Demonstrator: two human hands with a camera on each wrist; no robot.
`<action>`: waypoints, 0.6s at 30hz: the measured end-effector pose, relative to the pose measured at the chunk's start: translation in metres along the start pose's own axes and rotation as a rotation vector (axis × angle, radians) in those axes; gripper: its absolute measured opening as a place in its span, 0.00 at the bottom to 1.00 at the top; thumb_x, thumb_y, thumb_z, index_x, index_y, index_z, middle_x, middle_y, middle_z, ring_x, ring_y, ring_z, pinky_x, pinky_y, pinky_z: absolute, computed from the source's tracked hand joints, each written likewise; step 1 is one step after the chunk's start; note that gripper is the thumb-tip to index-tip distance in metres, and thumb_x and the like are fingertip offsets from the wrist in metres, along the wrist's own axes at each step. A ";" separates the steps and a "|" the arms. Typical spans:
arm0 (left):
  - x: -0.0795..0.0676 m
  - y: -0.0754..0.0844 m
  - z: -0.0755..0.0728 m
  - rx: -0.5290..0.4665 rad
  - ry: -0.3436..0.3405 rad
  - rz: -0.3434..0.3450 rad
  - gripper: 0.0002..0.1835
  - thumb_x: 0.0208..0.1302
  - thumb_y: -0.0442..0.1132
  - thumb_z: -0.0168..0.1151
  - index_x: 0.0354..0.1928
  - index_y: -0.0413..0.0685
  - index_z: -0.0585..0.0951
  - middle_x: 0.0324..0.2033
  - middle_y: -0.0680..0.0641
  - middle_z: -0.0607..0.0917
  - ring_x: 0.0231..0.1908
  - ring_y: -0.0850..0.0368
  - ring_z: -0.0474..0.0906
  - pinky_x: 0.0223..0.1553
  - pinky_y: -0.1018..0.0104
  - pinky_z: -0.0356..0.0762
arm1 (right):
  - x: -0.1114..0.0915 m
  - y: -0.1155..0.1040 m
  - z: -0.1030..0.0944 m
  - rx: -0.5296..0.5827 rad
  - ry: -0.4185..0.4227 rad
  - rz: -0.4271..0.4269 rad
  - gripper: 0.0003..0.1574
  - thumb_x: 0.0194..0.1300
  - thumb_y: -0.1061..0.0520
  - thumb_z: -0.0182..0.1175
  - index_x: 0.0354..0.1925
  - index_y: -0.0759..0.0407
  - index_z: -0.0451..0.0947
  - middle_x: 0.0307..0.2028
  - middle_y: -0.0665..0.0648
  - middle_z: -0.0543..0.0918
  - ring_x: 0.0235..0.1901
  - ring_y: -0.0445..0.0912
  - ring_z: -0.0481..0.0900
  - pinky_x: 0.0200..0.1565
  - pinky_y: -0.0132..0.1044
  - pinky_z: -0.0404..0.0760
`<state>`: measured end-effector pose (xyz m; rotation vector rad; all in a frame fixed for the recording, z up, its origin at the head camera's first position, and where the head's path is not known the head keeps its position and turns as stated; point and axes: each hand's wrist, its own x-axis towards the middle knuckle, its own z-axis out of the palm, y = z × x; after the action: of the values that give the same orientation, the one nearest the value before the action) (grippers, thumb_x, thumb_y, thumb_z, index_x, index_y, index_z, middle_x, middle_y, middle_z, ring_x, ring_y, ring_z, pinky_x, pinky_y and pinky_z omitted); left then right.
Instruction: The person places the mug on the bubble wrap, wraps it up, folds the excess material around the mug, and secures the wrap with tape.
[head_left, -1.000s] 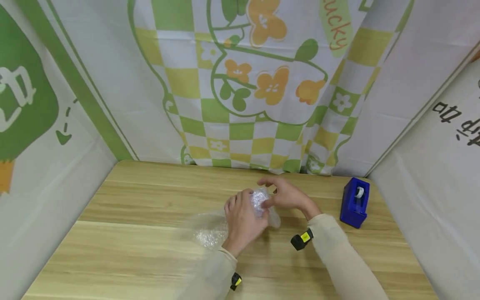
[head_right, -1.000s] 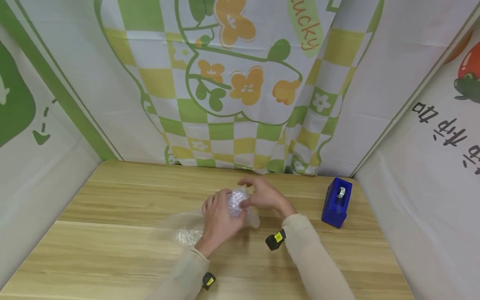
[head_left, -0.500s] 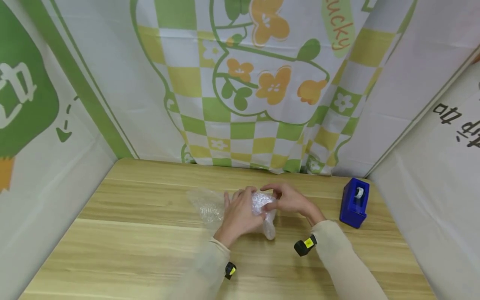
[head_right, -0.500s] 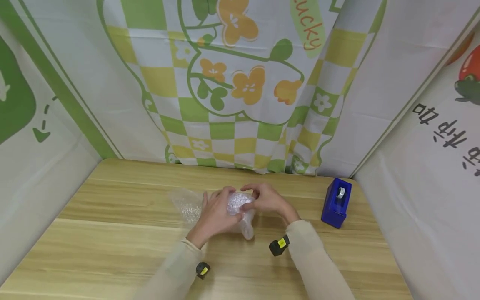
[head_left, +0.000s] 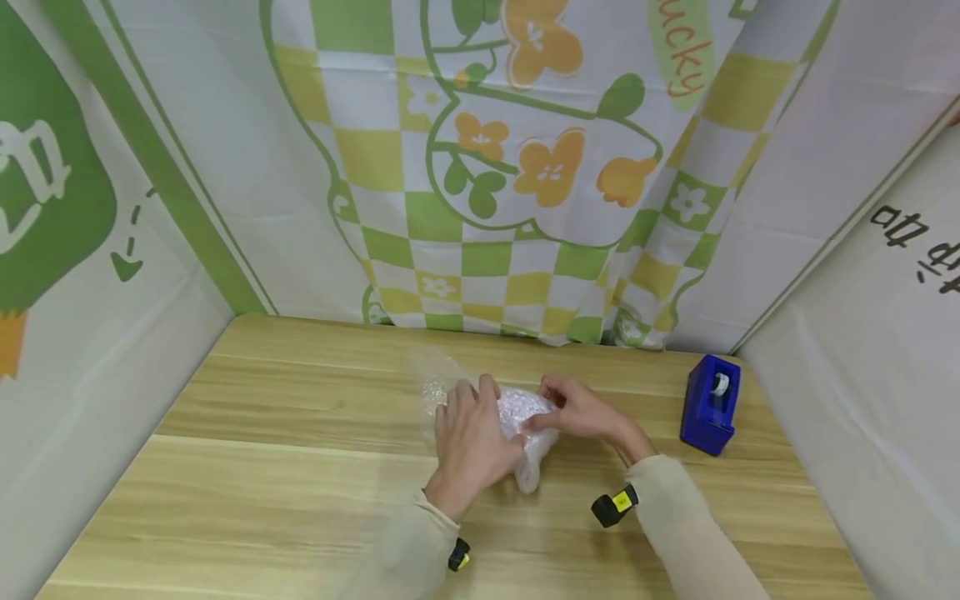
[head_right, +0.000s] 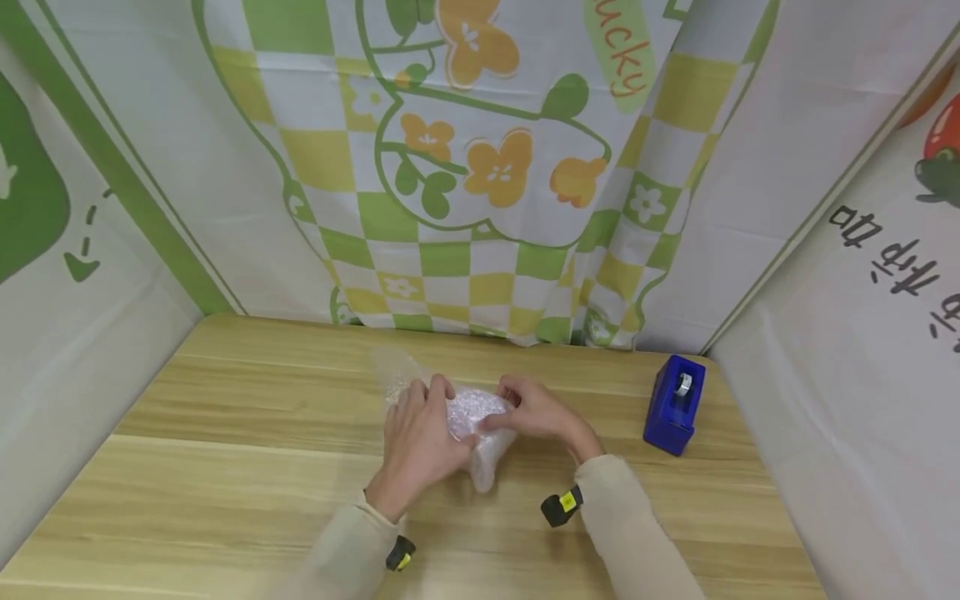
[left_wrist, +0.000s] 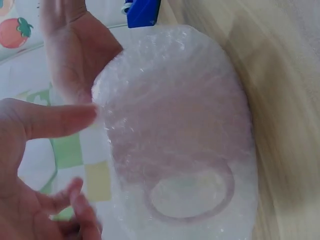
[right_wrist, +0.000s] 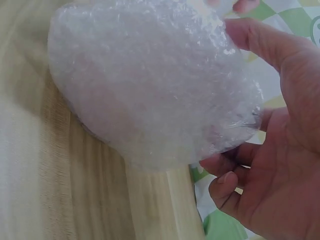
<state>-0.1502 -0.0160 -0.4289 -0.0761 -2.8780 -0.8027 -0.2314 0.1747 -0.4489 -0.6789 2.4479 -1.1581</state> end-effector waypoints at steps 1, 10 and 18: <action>-0.001 0.002 -0.001 -0.005 -0.025 -0.005 0.28 0.47 0.48 0.78 0.46 0.47 0.75 0.32 0.47 0.73 0.31 0.50 0.70 0.33 0.57 0.71 | -0.001 0.001 0.001 0.010 0.004 0.012 0.21 0.56 0.52 0.74 0.32 0.59 0.71 0.28 0.52 0.73 0.30 0.45 0.69 0.31 0.34 0.70; -0.010 -0.003 0.006 -0.120 0.005 0.047 0.10 0.47 0.38 0.70 0.27 0.49 0.76 0.24 0.52 0.76 0.25 0.52 0.75 0.25 0.58 0.74 | -0.009 0.002 0.016 0.062 0.129 0.097 0.23 0.53 0.51 0.75 0.32 0.60 0.71 0.30 0.53 0.74 0.32 0.46 0.71 0.31 0.34 0.71; -0.010 -0.011 0.004 -0.210 0.013 0.121 0.09 0.44 0.31 0.68 0.25 0.48 0.77 0.24 0.53 0.72 0.25 0.59 0.68 0.28 0.62 0.72 | -0.017 -0.004 0.020 -0.001 0.150 0.157 0.44 0.53 0.41 0.77 0.58 0.64 0.73 0.26 0.54 0.76 0.23 0.43 0.71 0.23 0.34 0.71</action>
<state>-0.1422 -0.0234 -0.4395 -0.2652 -2.7356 -1.0729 -0.2064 0.1697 -0.4561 -0.4046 2.5719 -1.1844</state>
